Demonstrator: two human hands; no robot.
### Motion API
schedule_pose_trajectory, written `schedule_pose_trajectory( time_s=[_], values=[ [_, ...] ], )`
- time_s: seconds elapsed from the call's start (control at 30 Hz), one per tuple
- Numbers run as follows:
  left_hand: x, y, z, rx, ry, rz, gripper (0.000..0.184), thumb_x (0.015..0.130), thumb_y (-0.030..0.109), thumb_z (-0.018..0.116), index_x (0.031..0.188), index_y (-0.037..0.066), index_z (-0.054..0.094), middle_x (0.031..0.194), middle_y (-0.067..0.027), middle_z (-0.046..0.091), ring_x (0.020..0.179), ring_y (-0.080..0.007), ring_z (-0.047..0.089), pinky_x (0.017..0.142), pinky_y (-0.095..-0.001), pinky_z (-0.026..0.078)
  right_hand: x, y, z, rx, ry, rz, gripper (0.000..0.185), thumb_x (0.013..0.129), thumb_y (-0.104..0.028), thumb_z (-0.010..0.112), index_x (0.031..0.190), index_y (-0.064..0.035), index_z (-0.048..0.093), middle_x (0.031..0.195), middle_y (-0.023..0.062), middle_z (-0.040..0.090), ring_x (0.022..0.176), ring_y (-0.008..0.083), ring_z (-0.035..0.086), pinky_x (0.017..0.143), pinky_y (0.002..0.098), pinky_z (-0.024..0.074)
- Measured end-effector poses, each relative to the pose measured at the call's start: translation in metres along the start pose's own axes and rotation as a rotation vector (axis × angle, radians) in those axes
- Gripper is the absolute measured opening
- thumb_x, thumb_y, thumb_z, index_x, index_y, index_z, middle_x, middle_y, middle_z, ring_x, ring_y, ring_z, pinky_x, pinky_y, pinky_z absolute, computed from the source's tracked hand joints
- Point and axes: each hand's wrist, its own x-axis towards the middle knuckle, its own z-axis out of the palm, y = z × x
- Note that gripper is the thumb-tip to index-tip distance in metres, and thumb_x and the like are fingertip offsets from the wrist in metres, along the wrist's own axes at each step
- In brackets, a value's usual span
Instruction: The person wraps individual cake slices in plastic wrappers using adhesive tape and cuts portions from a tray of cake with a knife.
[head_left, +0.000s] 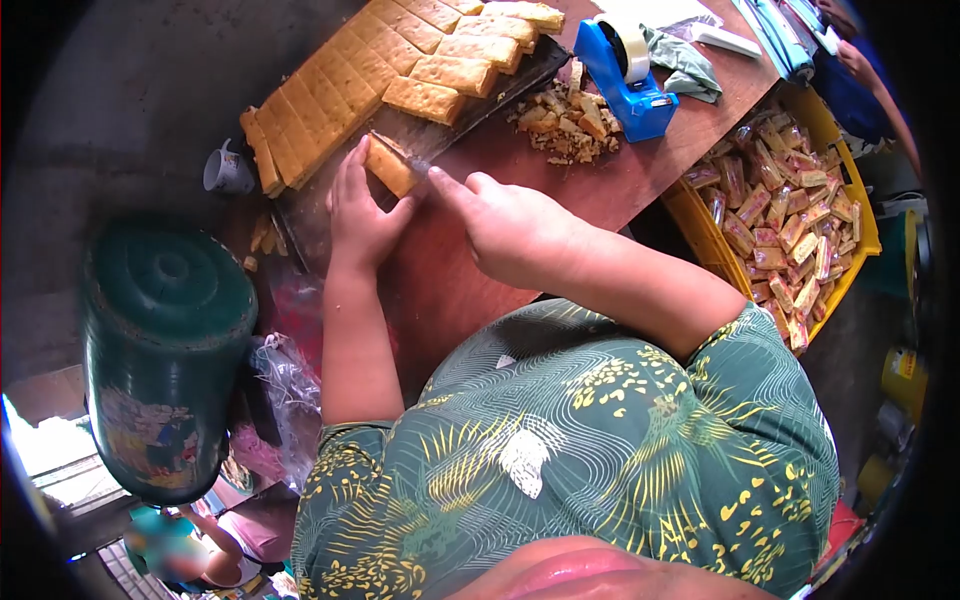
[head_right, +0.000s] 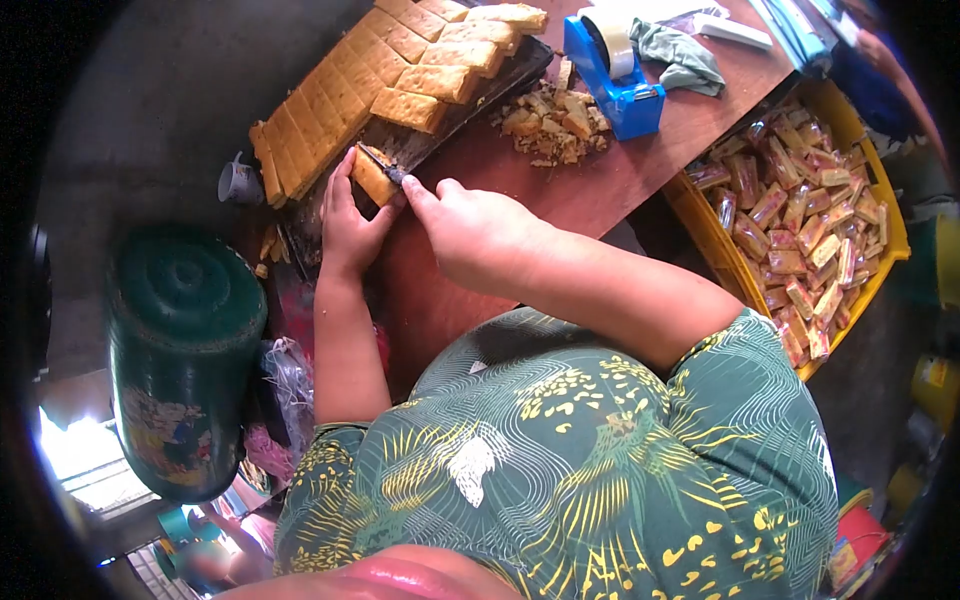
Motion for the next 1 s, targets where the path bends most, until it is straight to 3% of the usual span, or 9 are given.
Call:
schedule_pose_trajectory(
  time_s=[0.67,0.77,0.9,1.0],
  values=[
    [0.003,0.002,-0.003,-0.061,-0.047,-0.017,0.095,0.078,0.050,0.085,0.151,0.004,0.045,0.146,-0.0205,0.055,0.137,-0.0371,0.051,0.117,-0.0490,0.036,0.007,-0.001,-0.021,-0.043,-0.015,-0.012,0.062,0.093,-0.006,0.050,0.154,0.0024,0.040,0.118,0.0292,0.065,0.104,0.0432,0.068,0.088,0.0491,0.0568],
    [0.003,-0.002,-0.006,-0.039,-0.069,0.044,0.102,0.081,0.054,0.082,0.157,0.004,0.036,0.151,-0.0221,0.050,0.140,-0.0374,0.047,0.118,-0.0485,0.034,0.024,0.005,-0.027,0.040,-0.094,0.033,0.061,0.092,-0.007,0.051,0.151,0.0032,0.042,0.118,0.0315,0.066,0.103,0.0425,0.068,0.087,0.0498,0.0567],
    [0.010,0.006,-0.015,-0.151,0.105,-0.127,0.115,0.086,0.065,0.072,0.166,0.006,0.015,0.156,-0.0267,0.040,0.142,-0.0420,0.044,0.120,-0.0496,0.032,0.022,0.026,-0.019,0.189,0.105,0.039,0.058,0.091,-0.007,0.050,0.149,0.0036,0.045,0.125,0.0310,0.065,0.119,0.0432,0.062,0.103,0.0483,0.0499],
    [0.032,0.053,-0.040,0.065,-0.175,-0.480,0.118,0.084,0.072,0.069,0.166,0.008,0.014,0.154,-0.0291,0.042,0.143,-0.0427,0.044,0.118,-0.0497,0.035,0.015,0.042,-0.012,0.264,0.209,-0.020,0.056,0.092,-0.007,0.051,0.147,0.0029,0.048,0.129,0.0298,0.064,0.123,0.0435,0.060,0.108,0.0471,0.0472]
  ],
)
